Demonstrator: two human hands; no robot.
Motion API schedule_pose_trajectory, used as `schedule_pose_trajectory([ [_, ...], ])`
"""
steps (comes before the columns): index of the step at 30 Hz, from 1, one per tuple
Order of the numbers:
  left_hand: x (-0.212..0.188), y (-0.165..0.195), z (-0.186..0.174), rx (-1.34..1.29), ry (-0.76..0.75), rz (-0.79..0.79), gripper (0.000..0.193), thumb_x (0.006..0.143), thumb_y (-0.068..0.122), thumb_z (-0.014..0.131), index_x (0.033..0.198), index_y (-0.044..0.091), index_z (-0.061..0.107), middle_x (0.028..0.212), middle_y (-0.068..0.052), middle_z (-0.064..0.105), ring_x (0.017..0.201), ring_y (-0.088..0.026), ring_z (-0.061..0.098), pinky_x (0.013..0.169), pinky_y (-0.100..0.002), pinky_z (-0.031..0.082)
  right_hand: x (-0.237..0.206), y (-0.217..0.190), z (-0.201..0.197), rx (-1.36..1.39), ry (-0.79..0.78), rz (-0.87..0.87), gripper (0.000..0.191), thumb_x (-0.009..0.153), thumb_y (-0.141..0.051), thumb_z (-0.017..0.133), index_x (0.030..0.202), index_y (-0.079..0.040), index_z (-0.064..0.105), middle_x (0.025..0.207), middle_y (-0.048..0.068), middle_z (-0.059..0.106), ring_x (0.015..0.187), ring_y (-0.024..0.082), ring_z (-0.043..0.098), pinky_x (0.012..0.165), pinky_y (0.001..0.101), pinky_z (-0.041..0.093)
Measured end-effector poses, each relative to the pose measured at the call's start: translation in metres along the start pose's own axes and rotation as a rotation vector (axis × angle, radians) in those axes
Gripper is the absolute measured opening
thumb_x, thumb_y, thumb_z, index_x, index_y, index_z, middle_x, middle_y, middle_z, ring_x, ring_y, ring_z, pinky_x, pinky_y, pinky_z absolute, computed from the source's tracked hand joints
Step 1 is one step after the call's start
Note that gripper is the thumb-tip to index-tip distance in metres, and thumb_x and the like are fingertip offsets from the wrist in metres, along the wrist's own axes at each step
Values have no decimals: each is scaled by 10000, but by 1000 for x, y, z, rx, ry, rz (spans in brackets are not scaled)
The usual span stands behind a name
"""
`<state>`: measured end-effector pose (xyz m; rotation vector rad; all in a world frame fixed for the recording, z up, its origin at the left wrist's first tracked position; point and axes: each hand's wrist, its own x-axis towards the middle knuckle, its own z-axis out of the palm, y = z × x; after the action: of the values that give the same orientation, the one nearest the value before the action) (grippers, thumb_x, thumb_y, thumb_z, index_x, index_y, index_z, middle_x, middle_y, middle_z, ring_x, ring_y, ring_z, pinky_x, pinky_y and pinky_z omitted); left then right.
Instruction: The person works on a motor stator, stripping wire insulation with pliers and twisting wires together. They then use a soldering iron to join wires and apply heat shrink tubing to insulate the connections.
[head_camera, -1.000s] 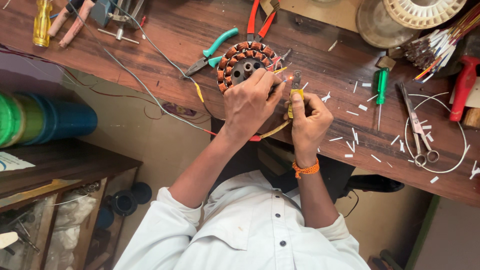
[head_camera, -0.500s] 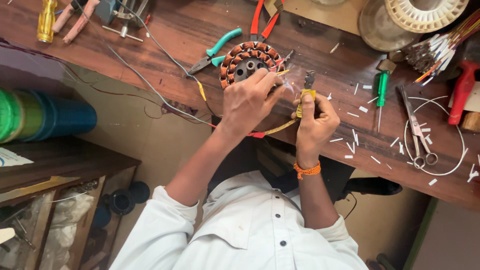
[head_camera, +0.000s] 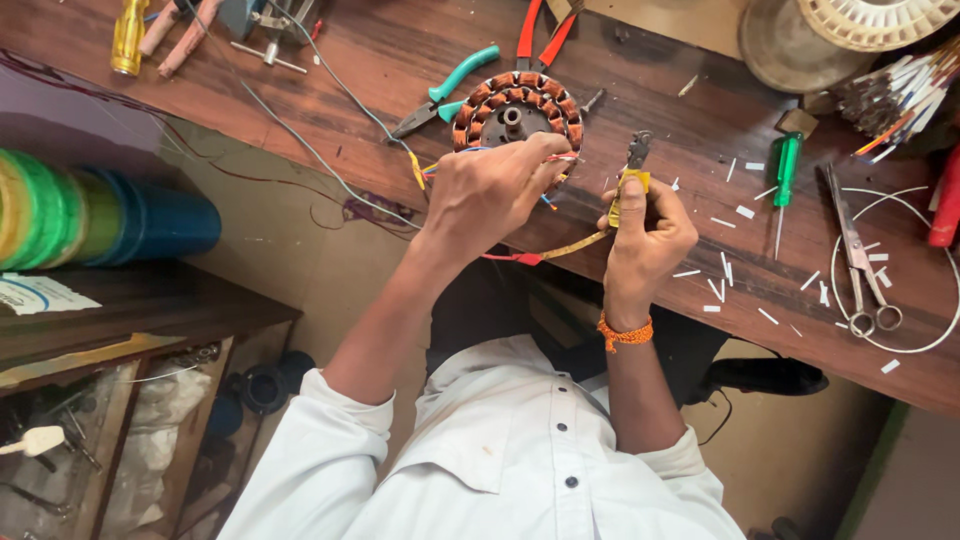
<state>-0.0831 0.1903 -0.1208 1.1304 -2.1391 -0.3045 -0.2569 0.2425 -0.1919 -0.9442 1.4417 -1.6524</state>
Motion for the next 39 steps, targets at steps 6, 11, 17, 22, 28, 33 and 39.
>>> schedule_pose_trajectory([
  [6, 14, 2, 3, 24, -136, -15, 154, 987, 252, 698, 1117, 169, 698, 788, -47, 731, 692, -261, 704, 585, -412, 510, 0, -2, 0, 36, 1, -16, 238, 1073, -191, 656, 1068, 43, 697, 877, 61, 711, 678, 81, 634, 625, 214, 510],
  [11, 20, -3, -8, -75, -243, 24, 144, 947, 216, 708, 1089, 193, 707, 873, -40, 760, 730, -264, 714, 614, -419, 521, -1, -2, -2, 24, 6, 6, 239, 1068, -192, 659, 1064, 43, 701, 863, 64, 710, 665, 84, 631, 616, 213, 502],
  [17, 24, -4, -4, -161, -315, -121, 185, 895, 230, 755, 1068, 177, 717, 814, -45, 751, 675, -265, 706, 604, -412, 510, -1, 0, -3, 33, 0, 9, 235, 1069, -186, 658, 1062, 45, 703, 868, 65, 714, 668, 85, 631, 617, 215, 503],
  [22, 23, -9, 8, -143, -189, -78, 170, 932, 241, 760, 1042, 116, 721, 817, -73, 740, 738, -280, 718, 651, -405, 523, -2, 0, -3, 58, 4, 17, 232, 1061, -184, 660, 1076, 43, 704, 869, 62, 711, 670, 85, 633, 619, 217, 513],
  [28, 20, -3, 12, -289, -31, -104, 143, 998, 157, 689, 1115, 76, 704, 894, -68, 752, 806, -216, 759, 715, -318, 557, -1, 0, -4, 53, 11, 0, 238, 1067, -194, 662, 1067, 42, 699, 858, 65, 708, 669, 89, 639, 619, 219, 513],
  [33, 18, 6, -1, -430, 125, -101, 114, 1049, 186, 699, 1097, 83, 699, 931, -71, 747, 815, -190, 755, 754, -304, 571, -1, 0, -4, 41, 19, 5, 239, 1066, -199, 660, 1061, 37, 694, 847, 65, 708, 664, 86, 641, 611, 220, 512],
  [39, 13, 5, -2, -67, 99, -198, 167, 977, 270, 738, 1069, 131, 733, 854, -77, 753, 720, -231, 732, 653, -351, 549, -1, -2, -3, 33, 17, -3, 244, 1071, -205, 654, 1058, 37, 691, 846, 62, 705, 662, 86, 637, 611, 223, 516],
])
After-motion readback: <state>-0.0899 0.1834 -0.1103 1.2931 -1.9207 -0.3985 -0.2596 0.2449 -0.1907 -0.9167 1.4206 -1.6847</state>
